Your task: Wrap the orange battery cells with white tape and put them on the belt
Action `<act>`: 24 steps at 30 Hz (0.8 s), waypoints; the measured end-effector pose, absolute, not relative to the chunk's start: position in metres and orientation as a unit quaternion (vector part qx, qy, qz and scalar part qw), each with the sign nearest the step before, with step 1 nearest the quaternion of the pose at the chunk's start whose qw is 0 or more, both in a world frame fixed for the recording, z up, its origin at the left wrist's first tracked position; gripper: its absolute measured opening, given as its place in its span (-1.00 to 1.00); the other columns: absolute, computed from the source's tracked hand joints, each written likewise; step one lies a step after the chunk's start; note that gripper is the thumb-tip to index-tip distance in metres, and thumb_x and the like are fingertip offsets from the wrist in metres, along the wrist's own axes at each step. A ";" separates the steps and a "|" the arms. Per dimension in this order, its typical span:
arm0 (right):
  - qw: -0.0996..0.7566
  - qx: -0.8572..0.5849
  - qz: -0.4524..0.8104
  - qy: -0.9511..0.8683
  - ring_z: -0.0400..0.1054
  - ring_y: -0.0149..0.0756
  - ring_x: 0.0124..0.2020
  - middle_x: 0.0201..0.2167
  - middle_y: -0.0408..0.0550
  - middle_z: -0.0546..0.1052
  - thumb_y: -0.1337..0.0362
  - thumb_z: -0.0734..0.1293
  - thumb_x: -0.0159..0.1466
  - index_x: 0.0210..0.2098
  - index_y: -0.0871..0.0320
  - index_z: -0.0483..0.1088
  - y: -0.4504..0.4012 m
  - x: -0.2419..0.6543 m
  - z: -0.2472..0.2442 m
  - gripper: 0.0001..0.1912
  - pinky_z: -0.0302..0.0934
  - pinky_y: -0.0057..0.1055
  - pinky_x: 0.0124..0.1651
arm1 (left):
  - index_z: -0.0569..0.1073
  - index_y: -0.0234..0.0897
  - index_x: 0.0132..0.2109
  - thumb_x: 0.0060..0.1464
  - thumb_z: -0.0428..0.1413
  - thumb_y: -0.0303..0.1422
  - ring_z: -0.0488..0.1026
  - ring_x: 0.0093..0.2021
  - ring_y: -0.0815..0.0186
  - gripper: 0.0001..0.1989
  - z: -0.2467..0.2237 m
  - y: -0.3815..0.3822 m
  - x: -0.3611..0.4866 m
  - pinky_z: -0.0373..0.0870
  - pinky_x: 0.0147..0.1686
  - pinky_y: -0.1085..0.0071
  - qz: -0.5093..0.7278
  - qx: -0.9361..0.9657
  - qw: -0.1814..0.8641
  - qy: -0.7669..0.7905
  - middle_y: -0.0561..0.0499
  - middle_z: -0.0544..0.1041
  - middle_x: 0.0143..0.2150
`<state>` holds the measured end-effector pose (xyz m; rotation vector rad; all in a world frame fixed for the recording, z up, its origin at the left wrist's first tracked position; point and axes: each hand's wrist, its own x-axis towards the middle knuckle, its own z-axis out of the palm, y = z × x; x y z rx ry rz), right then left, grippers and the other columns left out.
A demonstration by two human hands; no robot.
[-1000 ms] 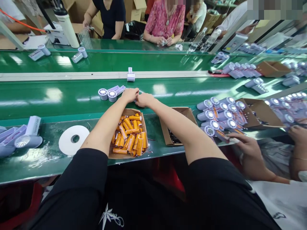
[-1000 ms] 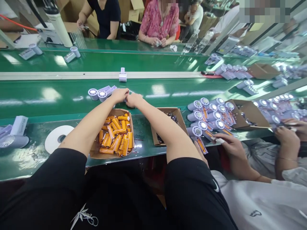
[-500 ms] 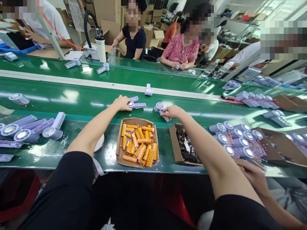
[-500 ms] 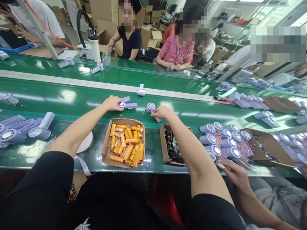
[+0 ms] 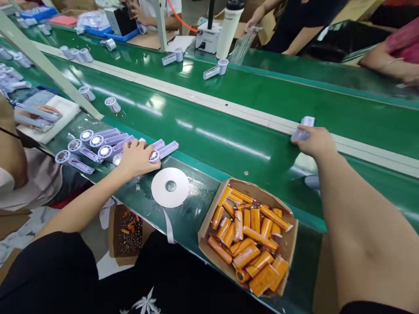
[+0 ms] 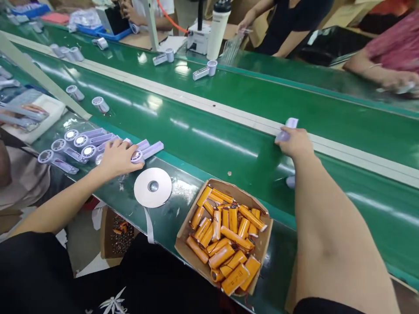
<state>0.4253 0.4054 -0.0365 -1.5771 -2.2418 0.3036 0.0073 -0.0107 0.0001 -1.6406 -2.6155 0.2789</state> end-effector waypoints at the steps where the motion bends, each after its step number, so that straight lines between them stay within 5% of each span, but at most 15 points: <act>1: 0.182 -0.573 0.109 -0.792 0.57 0.06 0.23 0.20 0.57 0.60 0.28 0.59 0.29 0.21 0.29 0.63 0.402 0.423 -0.035 -0.49 0.33 -0.01 0.19 | 0.56 -0.08 0.26 0.20 0.12 0.12 0.38 0.31 -0.32 -0.38 -0.002 -0.021 0.006 0.17 0.33 -0.25 0.094 -0.524 0.027 -0.846 -0.29 0.62 0.18; 5: 0.186 -0.491 0.103 -0.845 0.50 0.13 0.28 0.25 0.48 0.59 0.37 0.64 0.22 0.26 0.30 0.57 0.349 0.401 -0.009 -0.38 0.27 0.01 0.32 | 0.44 -0.30 0.42 0.30 0.10 0.09 0.29 0.42 -0.42 -0.26 -0.006 -0.053 0.017 -0.01 0.44 -0.39 0.028 -0.537 0.057 -0.841 -0.40 0.54 0.33; 9: 0.135 -0.217 0.093 -0.962 0.40 0.15 0.31 0.29 0.27 0.58 0.33 0.61 0.26 0.23 0.17 0.60 0.248 0.362 0.026 -0.45 0.20 0.07 0.34 | 0.37 -0.15 0.50 0.32 0.20 0.04 0.19 0.54 -0.26 -0.27 -0.017 -0.081 0.039 -0.01 0.55 -0.27 -0.022 -0.724 -0.035 -0.689 -0.22 0.36 0.54; 13: -0.020 -0.152 0.057 -0.987 0.41 0.15 0.11 0.14 0.21 0.63 0.33 0.58 0.28 0.11 0.15 0.67 0.158 0.317 0.038 -0.60 0.28 -0.01 0.15 | 0.51 -0.21 0.33 0.26 0.29 -0.19 0.27 0.48 -0.28 -0.45 -0.030 -0.097 0.048 0.28 0.43 -0.27 -0.011 -0.791 -0.088 -0.605 -0.25 0.46 0.46; 17: -0.128 -0.155 0.036 -0.979 0.35 0.25 0.21 0.10 0.28 0.62 0.33 0.58 0.29 0.04 0.21 0.70 0.104 0.290 0.032 -0.68 0.31 -0.14 0.00 | 0.49 -0.31 0.25 0.27 0.28 -0.14 0.21 0.49 -0.34 -0.48 -0.021 -0.120 0.050 0.30 0.43 -0.28 -0.115 -0.789 -0.039 -0.602 -0.32 0.54 0.31; 22: -0.067 -0.135 0.129 -0.980 0.34 0.23 0.29 0.30 0.26 0.54 0.00 0.61 0.31 0.31 0.19 0.54 0.049 0.312 0.041 -0.31 0.27 -0.09 0.15 | 0.38 -0.20 0.33 0.25 0.30 -0.33 0.24 0.49 -0.29 -0.44 -0.008 -0.157 0.075 0.30 0.41 -0.30 -0.248 -0.720 0.109 -0.638 -0.25 0.59 0.16; 24: -0.050 -0.116 0.258 -0.958 0.50 0.04 0.08 0.11 0.19 0.65 -0.20 0.56 0.31 0.36 0.19 0.48 0.022 0.331 0.047 -0.18 0.28 -0.21 0.04 | 0.38 -0.14 0.34 0.21 0.30 -0.47 0.27 0.48 -0.26 -0.40 -0.007 -0.165 0.092 0.30 0.40 -0.31 -0.268 -0.716 0.147 -0.627 -0.21 0.62 0.12</act>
